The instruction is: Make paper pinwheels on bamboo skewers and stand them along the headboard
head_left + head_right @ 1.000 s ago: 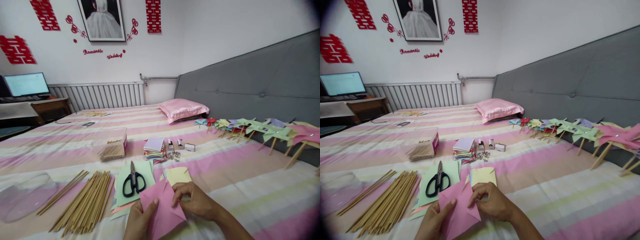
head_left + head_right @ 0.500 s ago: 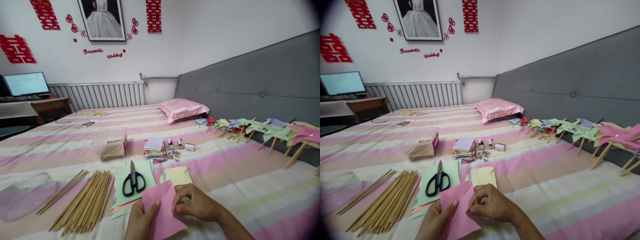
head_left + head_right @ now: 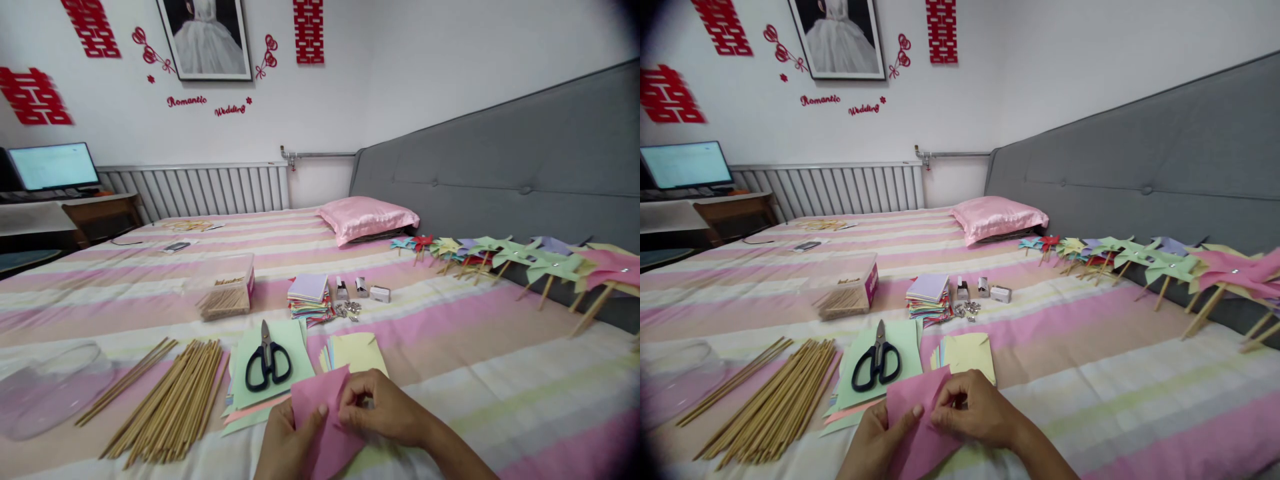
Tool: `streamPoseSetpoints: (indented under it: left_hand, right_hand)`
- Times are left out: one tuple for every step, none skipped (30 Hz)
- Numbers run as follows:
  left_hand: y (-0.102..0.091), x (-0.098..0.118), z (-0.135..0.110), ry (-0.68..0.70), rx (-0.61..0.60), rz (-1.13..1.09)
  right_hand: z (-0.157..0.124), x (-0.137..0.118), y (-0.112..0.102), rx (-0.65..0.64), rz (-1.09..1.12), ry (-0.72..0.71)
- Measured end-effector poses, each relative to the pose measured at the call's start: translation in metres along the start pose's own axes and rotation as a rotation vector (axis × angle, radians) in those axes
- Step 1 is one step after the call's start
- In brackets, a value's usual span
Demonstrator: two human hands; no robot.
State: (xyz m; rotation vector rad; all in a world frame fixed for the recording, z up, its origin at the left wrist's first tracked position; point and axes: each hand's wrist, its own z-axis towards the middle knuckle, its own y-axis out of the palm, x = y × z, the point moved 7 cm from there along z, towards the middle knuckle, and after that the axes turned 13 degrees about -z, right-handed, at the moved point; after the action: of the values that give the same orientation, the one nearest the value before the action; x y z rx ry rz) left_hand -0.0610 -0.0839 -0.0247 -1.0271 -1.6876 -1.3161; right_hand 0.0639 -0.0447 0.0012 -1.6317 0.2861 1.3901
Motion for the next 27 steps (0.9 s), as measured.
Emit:
streamPoseSetpoints:
  left_hand:
    - [0.000,0.000,0.000,0.005,-0.004,0.005]
    - [0.001,-0.001,0.000,0.008,-0.011,0.006]
    - [0.002,-0.001,0.001,0.011,-0.019,0.005]
    - [0.002,-0.001,0.001,0.013,-0.029,0.003]
    - [0.003,-0.002,0.001,0.015,-0.034,0.000]
    - [0.003,-0.002,0.001,0.016,-0.035,-0.003]
    - [0.004,-0.002,0.001,0.014,-0.038,-0.006]
    - [0.004,-0.002,0.001,0.010,-0.045,-0.012]
    - [0.005,-0.002,0.000,0.005,-0.055,-0.019]
    - [0.006,-0.002,0.000,-0.002,-0.064,-0.027]
    - [0.008,-0.002,0.000,-0.011,-0.074,-0.033]
    - [0.008,-0.002,-0.001,-0.020,-0.083,-0.035]
    - [0.009,-0.002,-0.001,-0.025,-0.085,-0.037]
    - [0.009,-0.002,-0.001,-0.026,-0.085,-0.040]
    - [0.009,-0.002,-0.001,-0.030,-0.089,-0.043]
    - [0.009,-0.003,-0.001,-0.033,-0.091,-0.049]
    - [0.009,-0.004,0.000,-0.033,-0.092,-0.055]
    - [0.008,-0.004,0.000,-0.032,-0.093,-0.060]
    - [0.008,-0.005,0.001,-0.031,-0.095,-0.061]
    - [0.008,-0.006,0.001,-0.034,-0.098,-0.060]
    - [0.008,-0.006,0.001,-0.033,-0.098,-0.060]
    - [0.008,-0.006,0.001,-0.030,-0.098,-0.063]
    - [0.008,-0.006,0.001,-0.028,-0.096,-0.068]
    - [0.008,-0.006,0.001,-0.022,-0.087,-0.073]
    - [0.007,-0.005,0.001,-0.019,-0.075,-0.073]
    - [0.006,-0.005,0.001,-0.016,-0.061,-0.070]
    - [0.005,-0.004,0.001,-0.016,-0.052,-0.065]
  right_hand:
    - [0.000,0.001,0.000,0.000,-0.006,0.009]
    - [0.000,0.001,0.001,0.003,-0.013,0.014]
    - [0.001,0.001,0.000,0.007,-0.021,0.015]
    - [0.001,0.001,0.000,0.013,-0.028,0.014]
    - [0.001,0.001,0.000,0.021,-0.035,0.013]
    - [0.001,0.001,-0.001,0.029,-0.041,0.011]
    - [0.001,0.001,-0.001,0.036,-0.046,0.011]
    - [0.001,0.001,-0.001,0.041,-0.049,0.012]
    - [0.001,0.002,-0.001,0.044,-0.051,0.014]
    - [0.001,0.002,-0.001,0.046,-0.051,0.016]
    - [0.001,0.003,-0.001,0.048,-0.050,0.016]
    - [0.001,0.003,-0.001,0.051,-0.048,0.015]
    - [0.001,0.003,-0.002,0.058,-0.045,0.013]
    - [0.002,0.003,-0.002,0.063,-0.041,0.012]
    - [0.002,0.004,-0.002,0.066,-0.037,0.012]
    - [0.002,0.004,-0.002,0.064,-0.032,0.014]
    - [0.002,0.005,-0.002,0.063,-0.027,0.019]
    - [0.002,0.005,-0.002,0.060,-0.023,0.026]
    - [0.002,0.006,-0.002,0.061,-0.018,0.032]
    - [0.003,0.007,-0.002,0.062,-0.014,0.036]
    - [0.003,0.008,-0.002,0.065,-0.012,0.040]
    - [0.003,0.009,-0.002,0.068,-0.013,0.042]
    - [0.002,0.010,-0.002,0.073,-0.015,0.044]
    - [0.002,0.011,-0.002,0.076,-0.018,0.043]
    - [0.002,0.012,-0.002,0.081,-0.019,0.043]
    - [0.002,0.013,-0.002,0.084,-0.018,0.045]
    - [0.002,0.015,-0.002,0.086,-0.018,0.048]
